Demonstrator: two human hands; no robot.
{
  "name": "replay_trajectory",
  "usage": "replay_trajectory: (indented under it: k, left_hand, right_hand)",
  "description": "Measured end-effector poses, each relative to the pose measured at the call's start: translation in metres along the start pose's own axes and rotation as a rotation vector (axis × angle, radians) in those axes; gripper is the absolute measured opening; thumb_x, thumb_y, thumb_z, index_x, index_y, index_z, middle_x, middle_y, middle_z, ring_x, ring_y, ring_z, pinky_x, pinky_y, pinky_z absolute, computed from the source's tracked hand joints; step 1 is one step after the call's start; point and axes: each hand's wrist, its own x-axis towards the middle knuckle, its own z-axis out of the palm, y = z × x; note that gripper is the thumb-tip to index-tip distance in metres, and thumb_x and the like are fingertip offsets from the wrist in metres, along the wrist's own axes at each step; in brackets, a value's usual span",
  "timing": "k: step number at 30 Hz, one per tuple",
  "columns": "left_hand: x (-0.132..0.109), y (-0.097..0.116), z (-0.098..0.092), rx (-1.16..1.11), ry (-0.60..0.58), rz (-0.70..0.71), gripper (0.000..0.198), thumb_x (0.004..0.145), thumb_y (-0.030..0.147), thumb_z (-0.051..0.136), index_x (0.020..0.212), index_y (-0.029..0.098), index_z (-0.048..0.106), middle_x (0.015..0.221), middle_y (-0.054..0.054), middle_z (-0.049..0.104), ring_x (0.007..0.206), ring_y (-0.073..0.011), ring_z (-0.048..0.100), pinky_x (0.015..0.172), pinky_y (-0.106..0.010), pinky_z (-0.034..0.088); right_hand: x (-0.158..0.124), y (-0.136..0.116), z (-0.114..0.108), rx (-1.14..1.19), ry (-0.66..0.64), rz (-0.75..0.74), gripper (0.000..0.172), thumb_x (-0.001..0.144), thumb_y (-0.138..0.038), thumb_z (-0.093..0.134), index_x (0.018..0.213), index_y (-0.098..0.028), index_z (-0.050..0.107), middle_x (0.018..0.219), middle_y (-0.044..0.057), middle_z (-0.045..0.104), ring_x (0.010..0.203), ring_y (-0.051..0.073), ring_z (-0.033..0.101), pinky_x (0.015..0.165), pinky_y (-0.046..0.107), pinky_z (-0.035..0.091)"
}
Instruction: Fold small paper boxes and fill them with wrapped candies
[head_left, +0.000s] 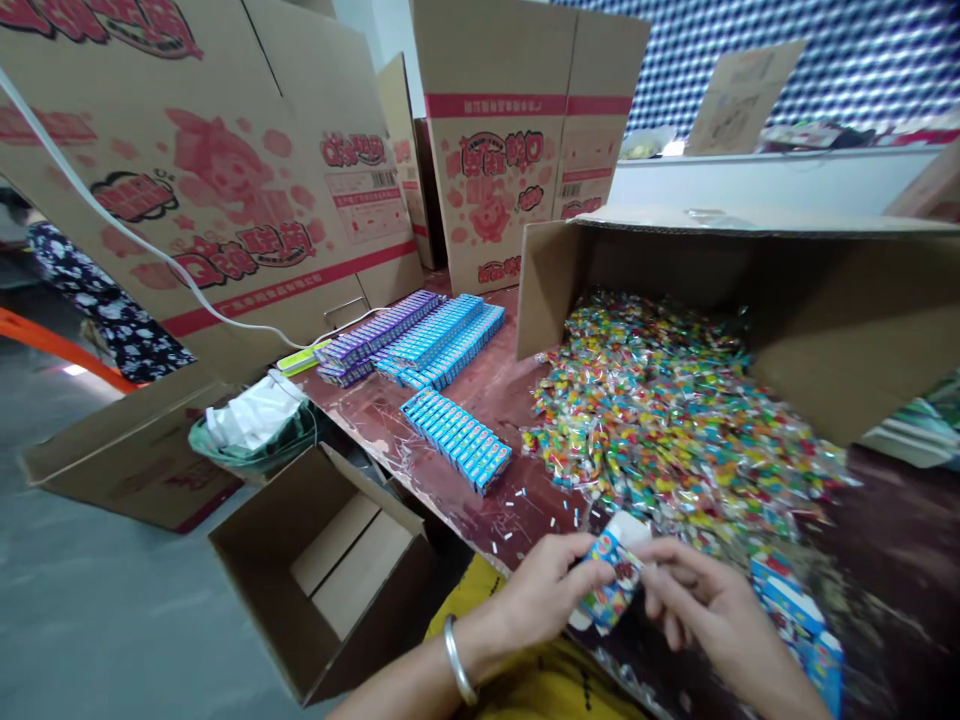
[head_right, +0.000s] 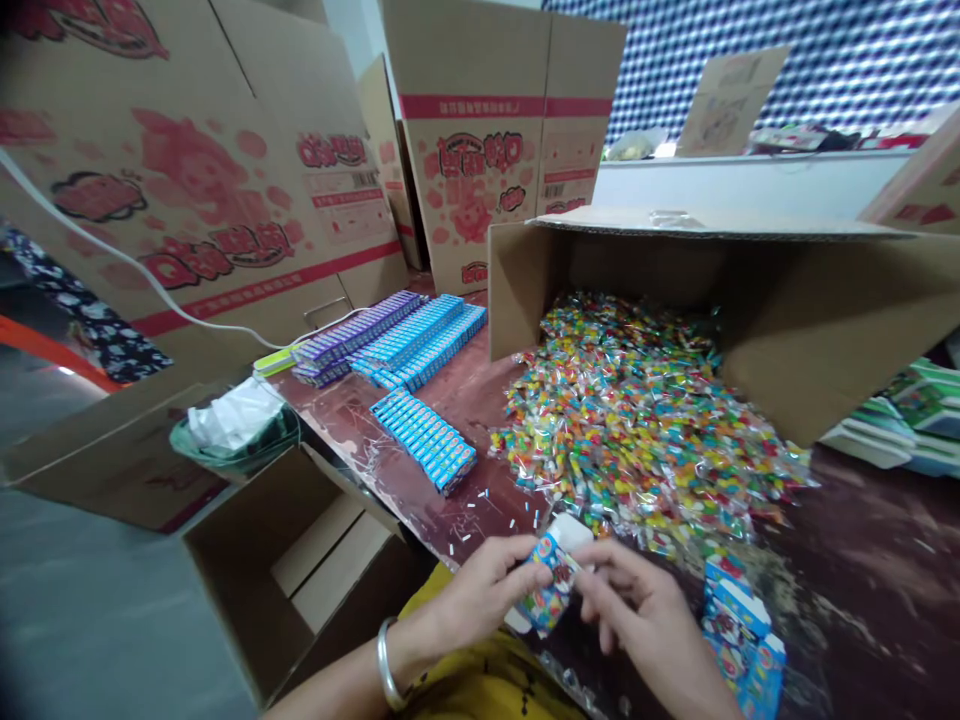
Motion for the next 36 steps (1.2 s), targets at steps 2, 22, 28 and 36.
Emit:
replay_trajectory:
  k: [2, 22, 28, 36]
  left_hand:
    - [0.004, -0.004, 0.003, -0.084, 0.148, -0.006, 0.045, 0.087, 0.055, 0.065, 0.094, 0.011, 0.073, 0.079, -0.002, 0.06, 0.073, -0.0137, 0.05, 0.07, -0.024, 0.041]
    - [-0.006, -0.014, 0.007, -0.063, 0.277, 0.086, 0.049, 0.089, 0.033, 0.069, 0.137, 0.027, 0.062, 0.13, -0.008, 0.065, 0.109, -0.0217, 0.062, 0.098, -0.034, 0.049]
    - [-0.004, -0.015, 0.002, -0.213, 0.154, -0.009, 0.039, 0.081, 0.029, 0.076, 0.118, 0.018, 0.067, 0.093, -0.003, 0.066, 0.077, -0.0131, 0.059, 0.07, -0.023, 0.048]
    - [-0.006, -0.011, 0.003, -0.247, 0.21, 0.022, 0.033, 0.08, 0.025, 0.075, 0.111, 0.018, 0.063, 0.102, -0.005, 0.066, 0.084, -0.0138, 0.061, 0.076, -0.024, 0.05]
  right_hand:
    - [0.007, 0.004, 0.002, 0.082, 0.195, -0.061, 0.043, 0.077, -0.05, 0.076, 0.109, -0.023, 0.071, 0.075, 0.004, 0.072, 0.062, 0.019, 0.068, 0.051, 0.025, 0.053]
    - [0.013, 0.035, 0.054, -0.043, 0.471, -0.191, 0.034, 0.086, -0.045, 0.07, 0.11, -0.022, 0.072, 0.105, 0.008, 0.076, 0.087, 0.025, 0.072, 0.079, 0.035, 0.059]
    - [0.012, 0.028, 0.052, -0.162, 0.428, -0.283, 0.021, 0.092, -0.042, 0.062, 0.093, -0.024, 0.073, 0.092, 0.004, 0.074, 0.084, 0.023, 0.069, 0.078, 0.034, 0.056]
    - [0.016, 0.019, 0.056, 0.017, 0.462, -0.316, 0.015, 0.088, -0.035, 0.069, 0.094, -0.022, 0.067, 0.098, 0.007, 0.073, 0.092, 0.023, 0.069, 0.084, 0.037, 0.055]
